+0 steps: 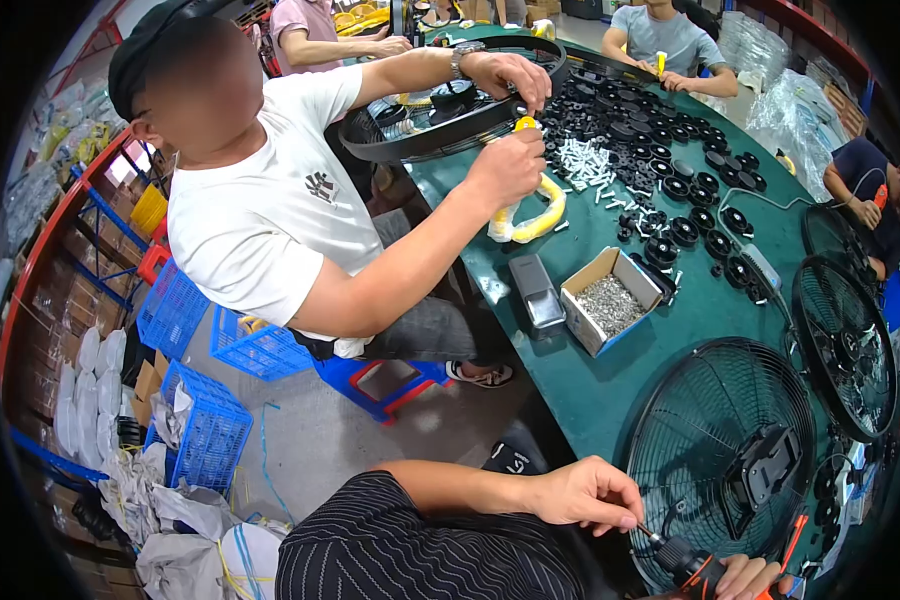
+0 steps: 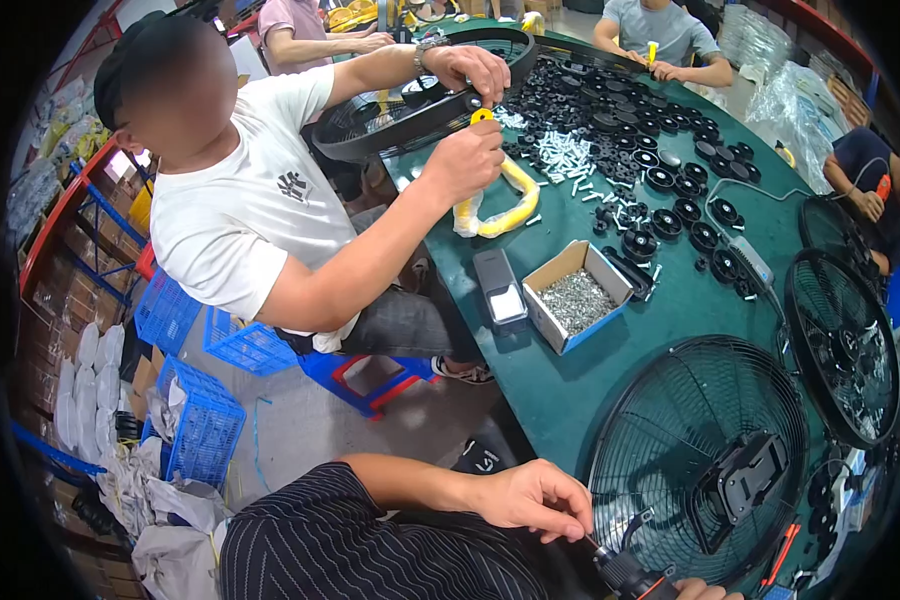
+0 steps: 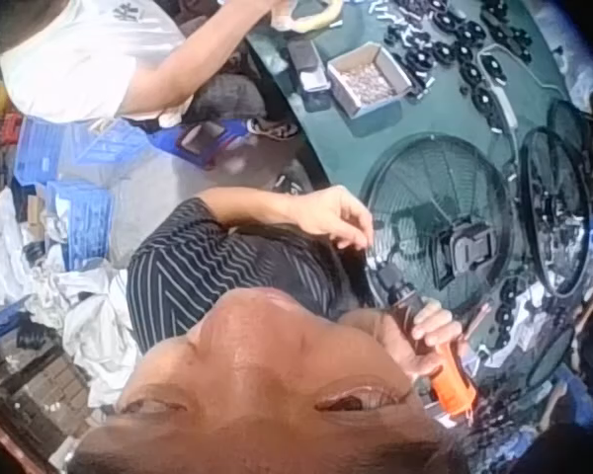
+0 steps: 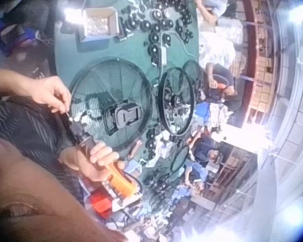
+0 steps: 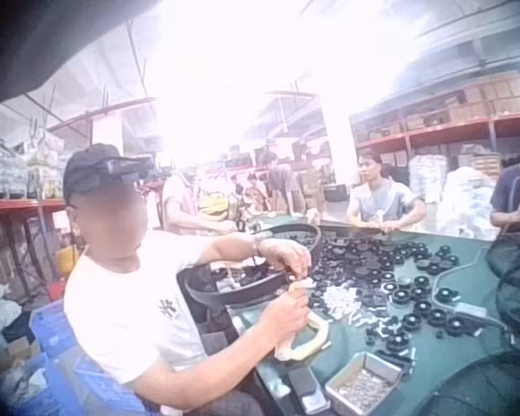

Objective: Use a power screwdriver to attach screws and components to a metal fan grille assembly on a workshop table.

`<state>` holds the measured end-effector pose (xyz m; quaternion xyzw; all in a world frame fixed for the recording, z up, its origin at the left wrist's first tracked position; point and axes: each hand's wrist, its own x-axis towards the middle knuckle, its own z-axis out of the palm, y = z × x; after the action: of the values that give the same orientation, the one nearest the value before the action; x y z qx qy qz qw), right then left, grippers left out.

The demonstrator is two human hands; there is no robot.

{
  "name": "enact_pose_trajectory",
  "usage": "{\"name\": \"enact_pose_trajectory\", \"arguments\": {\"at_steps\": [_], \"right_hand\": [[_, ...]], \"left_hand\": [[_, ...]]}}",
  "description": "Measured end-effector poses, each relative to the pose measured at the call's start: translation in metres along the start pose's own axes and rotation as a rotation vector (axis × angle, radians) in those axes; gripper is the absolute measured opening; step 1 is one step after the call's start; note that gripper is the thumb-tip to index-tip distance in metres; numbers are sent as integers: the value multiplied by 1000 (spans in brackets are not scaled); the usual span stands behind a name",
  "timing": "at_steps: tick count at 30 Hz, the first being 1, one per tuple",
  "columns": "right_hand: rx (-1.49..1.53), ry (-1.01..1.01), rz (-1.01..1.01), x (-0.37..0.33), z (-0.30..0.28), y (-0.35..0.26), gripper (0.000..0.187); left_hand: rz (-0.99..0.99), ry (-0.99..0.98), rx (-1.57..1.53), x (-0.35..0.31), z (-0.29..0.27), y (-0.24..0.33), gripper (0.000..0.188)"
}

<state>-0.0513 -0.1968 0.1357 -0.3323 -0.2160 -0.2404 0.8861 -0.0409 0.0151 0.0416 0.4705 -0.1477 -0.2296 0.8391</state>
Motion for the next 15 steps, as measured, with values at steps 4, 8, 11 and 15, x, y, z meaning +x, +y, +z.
{"name": "enact_pose_trajectory", "arguments": {"at_steps": [4,8,11,15], "right_hand": [[-23,22,34,2,5,3,39],[52,-3,110,6,3,6,53],[8,89,55,8,-6,12,33],[-60,108,87,11,-13,19,40]], "left_hand": [[-27,-31,-32,1,0,3,13],[-117,8,-80,1,-5,4,14],[-83,-55,-157,2,-13,3,16],[49,-81,124,8,-24,-1,20]]}}
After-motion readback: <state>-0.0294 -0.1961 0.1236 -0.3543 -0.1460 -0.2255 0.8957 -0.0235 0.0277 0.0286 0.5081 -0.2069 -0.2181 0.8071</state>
